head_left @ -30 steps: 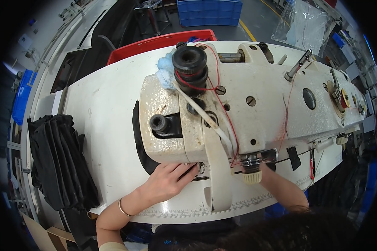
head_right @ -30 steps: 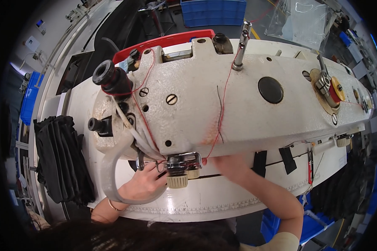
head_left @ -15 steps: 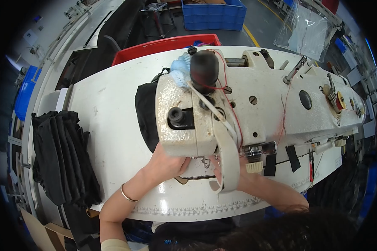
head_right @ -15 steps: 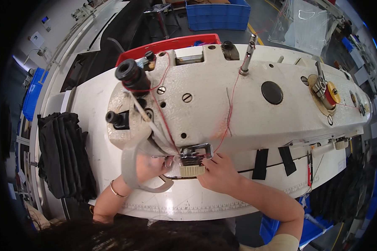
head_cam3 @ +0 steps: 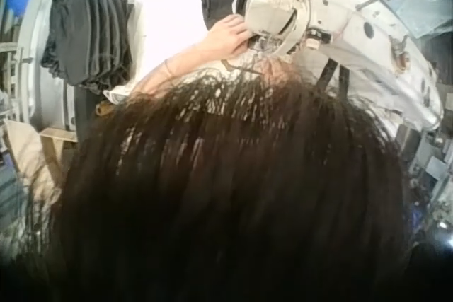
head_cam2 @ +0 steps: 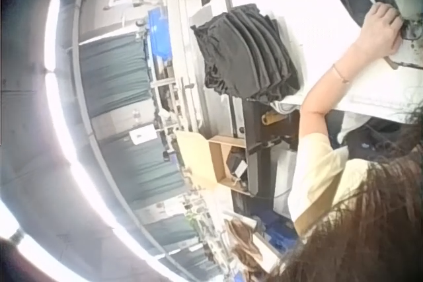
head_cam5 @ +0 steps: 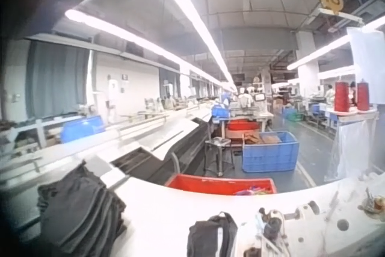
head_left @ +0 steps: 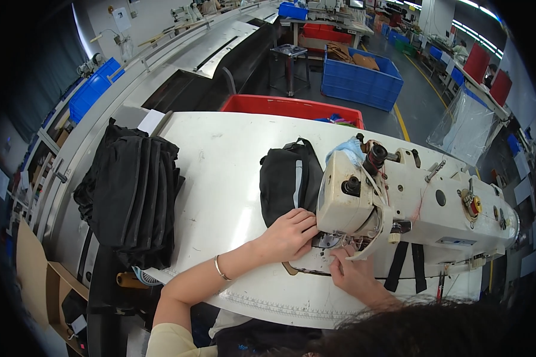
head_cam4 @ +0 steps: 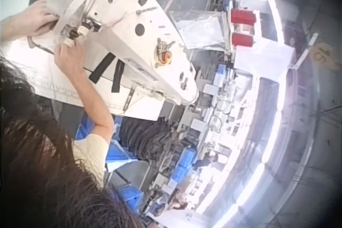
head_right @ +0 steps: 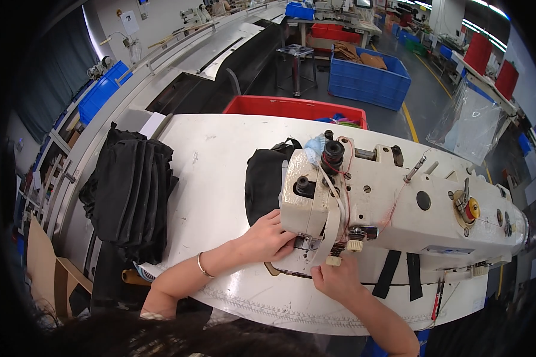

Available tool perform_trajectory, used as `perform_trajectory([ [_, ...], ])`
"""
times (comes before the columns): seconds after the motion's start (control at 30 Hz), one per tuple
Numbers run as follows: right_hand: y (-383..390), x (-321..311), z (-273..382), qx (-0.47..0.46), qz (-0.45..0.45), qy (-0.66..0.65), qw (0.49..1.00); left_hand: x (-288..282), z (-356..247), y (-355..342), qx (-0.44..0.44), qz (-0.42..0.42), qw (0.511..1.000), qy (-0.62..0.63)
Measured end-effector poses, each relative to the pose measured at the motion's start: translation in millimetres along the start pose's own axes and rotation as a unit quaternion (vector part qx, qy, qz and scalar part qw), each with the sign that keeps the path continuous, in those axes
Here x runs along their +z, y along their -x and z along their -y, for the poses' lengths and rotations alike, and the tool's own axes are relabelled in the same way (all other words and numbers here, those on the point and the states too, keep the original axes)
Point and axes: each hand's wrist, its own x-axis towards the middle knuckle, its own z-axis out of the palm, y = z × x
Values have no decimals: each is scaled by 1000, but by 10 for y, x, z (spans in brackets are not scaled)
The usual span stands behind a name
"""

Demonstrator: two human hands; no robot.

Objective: Sewing black leather or synthetic parts using an industrial sewing machine.

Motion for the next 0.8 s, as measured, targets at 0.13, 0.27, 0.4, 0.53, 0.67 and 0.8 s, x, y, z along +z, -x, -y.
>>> perform_trajectory([
  [0.13, -25, -5, 43, 20, -6, -89, 996, 39, 7, 69, -18, -26, 999, -25],
  [0.27, -31, -270, 147, 339, 93, -457, 817, -494, -290, 65, -117, -1, 990, 78],
  [0.4, -225, -356, 680, 408, 168, -842, 312, -832, -1075, 117, 92, 108, 962, 231],
  [0.53, -191, -339, 1029, 459, 231, -624, 589, -366, -1536, 266, 172, 208, 941, 206],
  [0.67, 799, -680, 819, 336, 22, -664, 668, -585, -1664, 391, 111, 151, 936, 299],
  [0.8, 1792, -1956, 859, 464, -104, -551, 685, -626, -1439, 492, -73, 149, 956, 240],
])
